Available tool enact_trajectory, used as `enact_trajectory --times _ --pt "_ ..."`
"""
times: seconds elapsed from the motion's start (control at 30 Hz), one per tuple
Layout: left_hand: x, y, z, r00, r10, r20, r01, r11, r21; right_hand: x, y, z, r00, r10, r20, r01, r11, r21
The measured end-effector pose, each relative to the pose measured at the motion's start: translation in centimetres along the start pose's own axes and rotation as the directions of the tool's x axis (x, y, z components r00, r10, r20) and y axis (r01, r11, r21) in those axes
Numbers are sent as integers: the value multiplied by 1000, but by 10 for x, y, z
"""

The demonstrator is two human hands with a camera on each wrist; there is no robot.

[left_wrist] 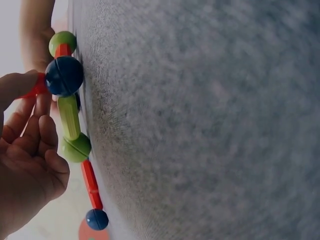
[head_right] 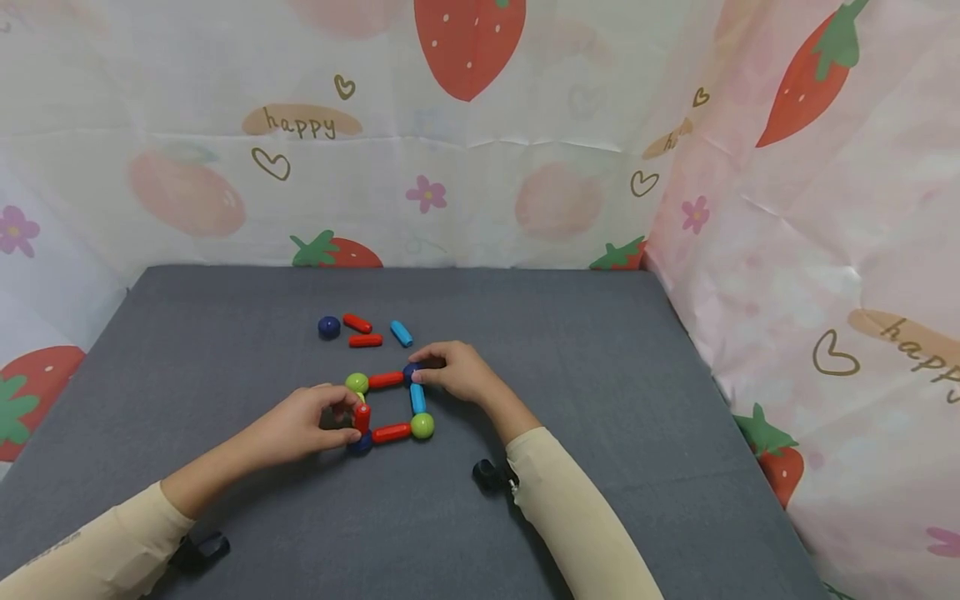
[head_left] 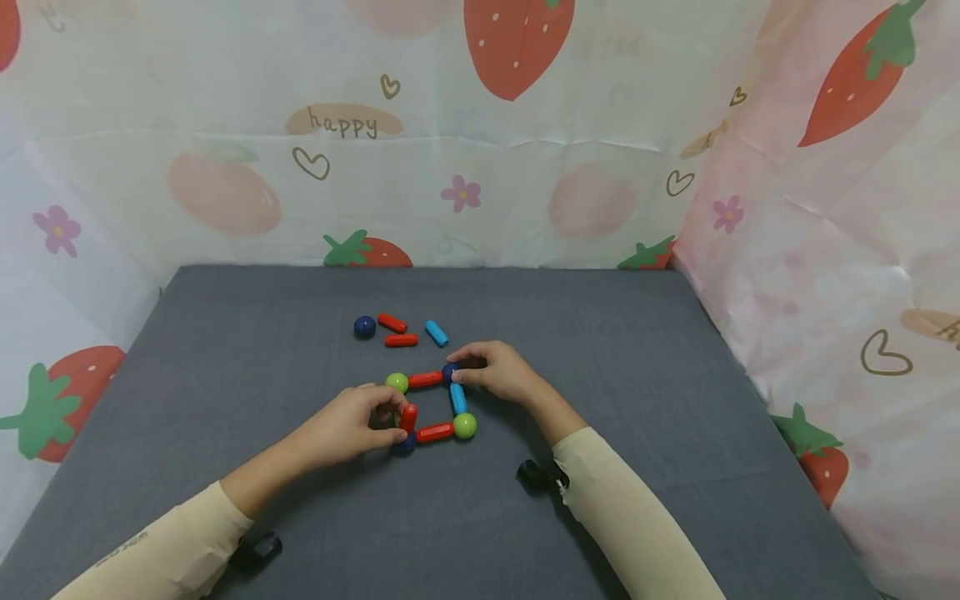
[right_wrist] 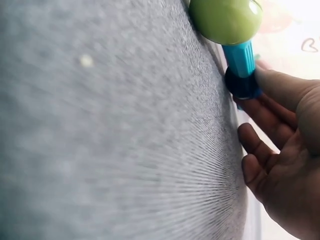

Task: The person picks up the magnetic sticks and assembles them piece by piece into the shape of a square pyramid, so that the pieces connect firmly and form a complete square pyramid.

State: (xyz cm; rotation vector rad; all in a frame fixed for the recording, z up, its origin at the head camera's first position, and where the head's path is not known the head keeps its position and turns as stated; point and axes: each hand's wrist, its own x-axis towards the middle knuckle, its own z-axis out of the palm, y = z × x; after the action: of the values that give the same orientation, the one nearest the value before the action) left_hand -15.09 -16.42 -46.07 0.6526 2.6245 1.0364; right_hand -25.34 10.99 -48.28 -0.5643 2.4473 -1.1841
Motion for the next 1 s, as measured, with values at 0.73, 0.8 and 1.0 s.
enact_trajectory --times 0.73,0.8,1.0 --pt "9 -9 -12 995 77 -57 -74 996 53 18 -8 -4 992 -41 123 49 997 -63" --pt "13 -15 -19 995 52 -90 -46 997 61 19 -8 -4 991 -42 124 51 996 -70" --pt "25 -32 -31 998 -38 -50 42 996 80 21 -7 -2 991 -47 126 58 995 -84"
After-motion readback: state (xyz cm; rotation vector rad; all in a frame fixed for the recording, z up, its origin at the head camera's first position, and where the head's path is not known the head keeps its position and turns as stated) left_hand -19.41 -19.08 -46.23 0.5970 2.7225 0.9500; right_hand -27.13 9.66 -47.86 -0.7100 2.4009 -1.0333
